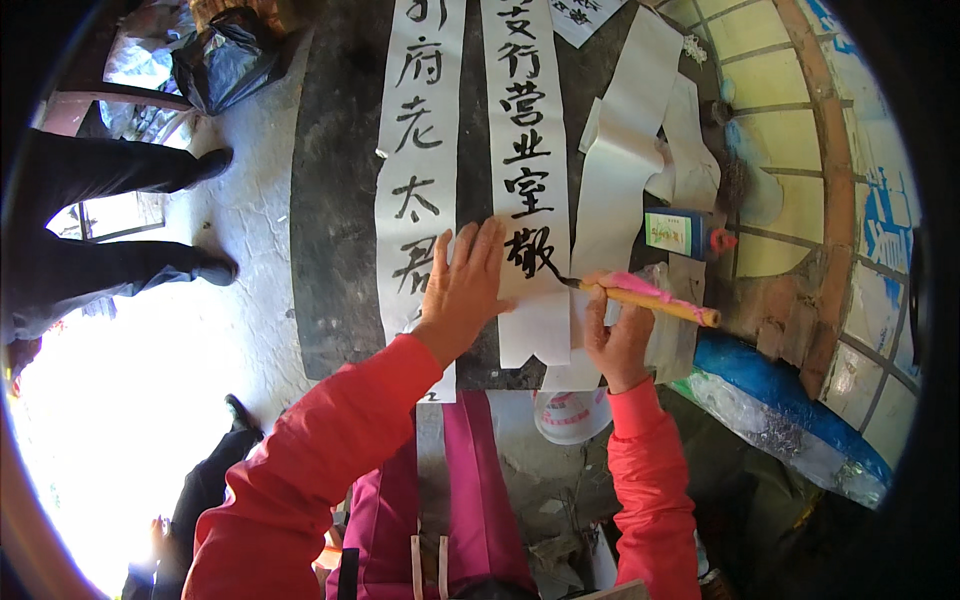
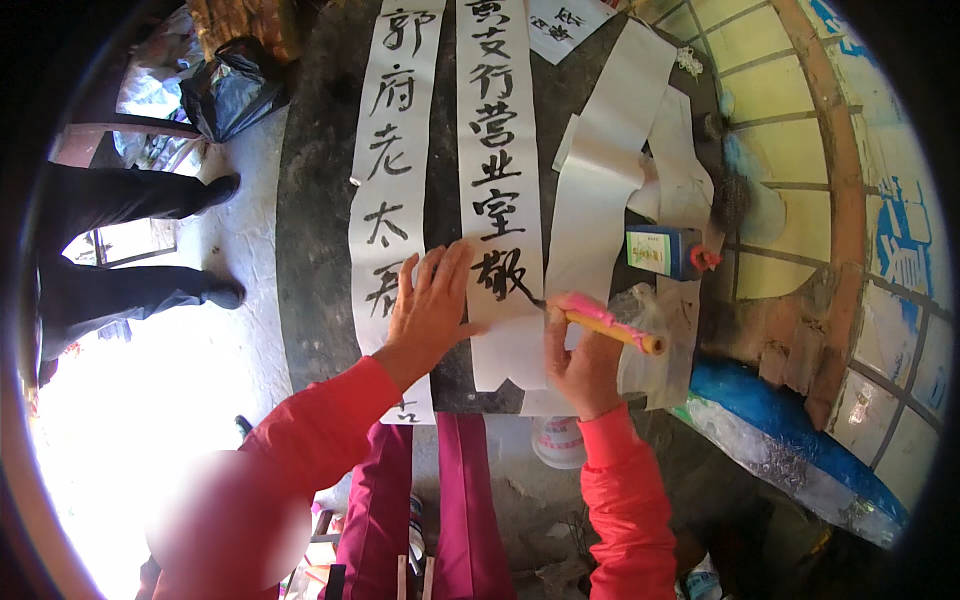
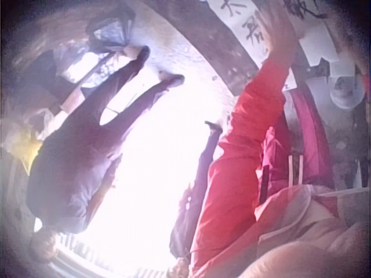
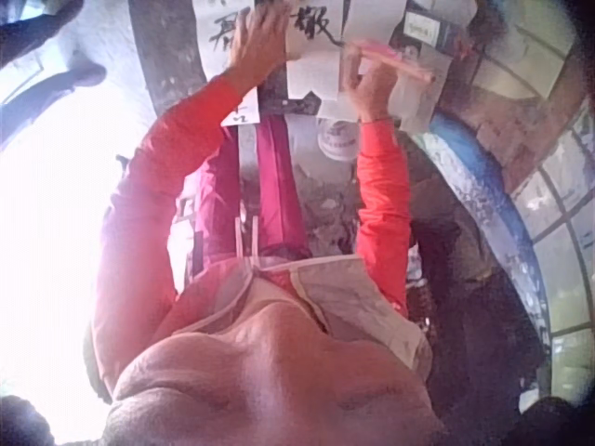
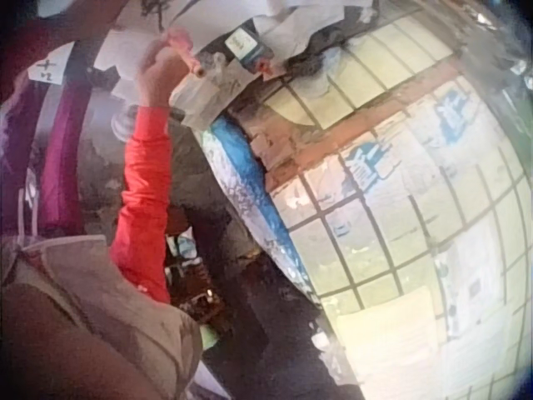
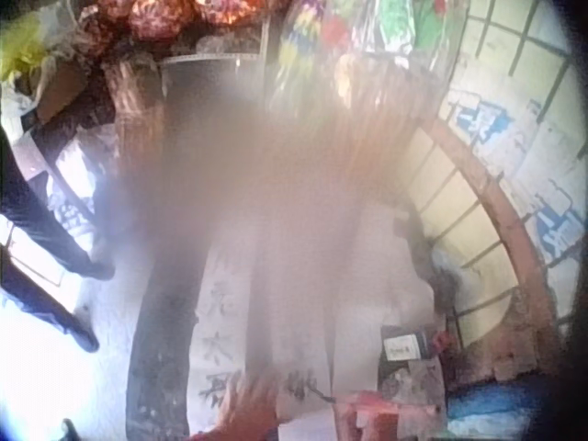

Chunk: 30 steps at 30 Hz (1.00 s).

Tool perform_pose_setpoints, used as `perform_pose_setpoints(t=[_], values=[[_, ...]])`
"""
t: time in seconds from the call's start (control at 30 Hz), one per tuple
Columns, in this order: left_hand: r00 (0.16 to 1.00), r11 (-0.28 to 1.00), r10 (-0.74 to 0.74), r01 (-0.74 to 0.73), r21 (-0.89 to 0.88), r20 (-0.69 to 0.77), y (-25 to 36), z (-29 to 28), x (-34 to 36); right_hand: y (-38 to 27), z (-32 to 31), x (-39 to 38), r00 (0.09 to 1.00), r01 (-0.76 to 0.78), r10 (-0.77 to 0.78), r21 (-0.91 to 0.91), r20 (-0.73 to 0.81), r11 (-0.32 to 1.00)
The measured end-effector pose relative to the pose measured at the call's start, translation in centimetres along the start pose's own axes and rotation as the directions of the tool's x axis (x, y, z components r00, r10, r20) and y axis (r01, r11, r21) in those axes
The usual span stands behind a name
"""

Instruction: The person writes Chinese characters on long white paper strips using a brush and ink. They hold the paper with one hand, write with the other, then lift and display the completed strips before starting a new one.

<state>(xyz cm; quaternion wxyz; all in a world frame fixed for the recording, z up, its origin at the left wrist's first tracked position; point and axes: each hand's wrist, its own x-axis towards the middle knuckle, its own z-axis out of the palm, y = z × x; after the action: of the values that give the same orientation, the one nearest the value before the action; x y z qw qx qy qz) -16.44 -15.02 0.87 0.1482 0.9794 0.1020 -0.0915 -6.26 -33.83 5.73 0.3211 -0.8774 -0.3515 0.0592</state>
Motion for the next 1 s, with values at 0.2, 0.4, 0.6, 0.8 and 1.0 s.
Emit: perform_pose_setpoints(t=[0.2,0.4,0.6,0.8,1.0], values=[[0.991,0.987,0.005,-0.026,-0.156,-0.131,0.6,1.2,-1.6,-1.0,-2.5,-2.0,0.994,-0.081,0.090,0.142,-0.057,0.987],[0.995,0.984,0.063,-0.074,-0.160,-0.072,1.9,2.2,-4.2,-2.7,-1.3,-3.8,0.994,-0.035,0.060,0.251,-0.093,0.967],[0.999,0.983,0.036,-0.038,-0.181,-0.011,2.2,1.7,-5.9,-3.5,1.9,-4.6,0.998,-0.015,0.041,0.455,-0.046,0.890],[0.998,0.988,0.062,-0.061,-0.139,0.000,2.0,1.6,-5.6,-3.3,3.2,-5.4,0.998,-0.064,0.064,0.436,0.014,0.898],[0.998,0.982,0.067,-0.070,-0.175,-0.021,1.9,1.5,-5.5,-2.0,3.7,-6.0,0.994,-0.028,0.063,0.346,-0.089,0.938]])
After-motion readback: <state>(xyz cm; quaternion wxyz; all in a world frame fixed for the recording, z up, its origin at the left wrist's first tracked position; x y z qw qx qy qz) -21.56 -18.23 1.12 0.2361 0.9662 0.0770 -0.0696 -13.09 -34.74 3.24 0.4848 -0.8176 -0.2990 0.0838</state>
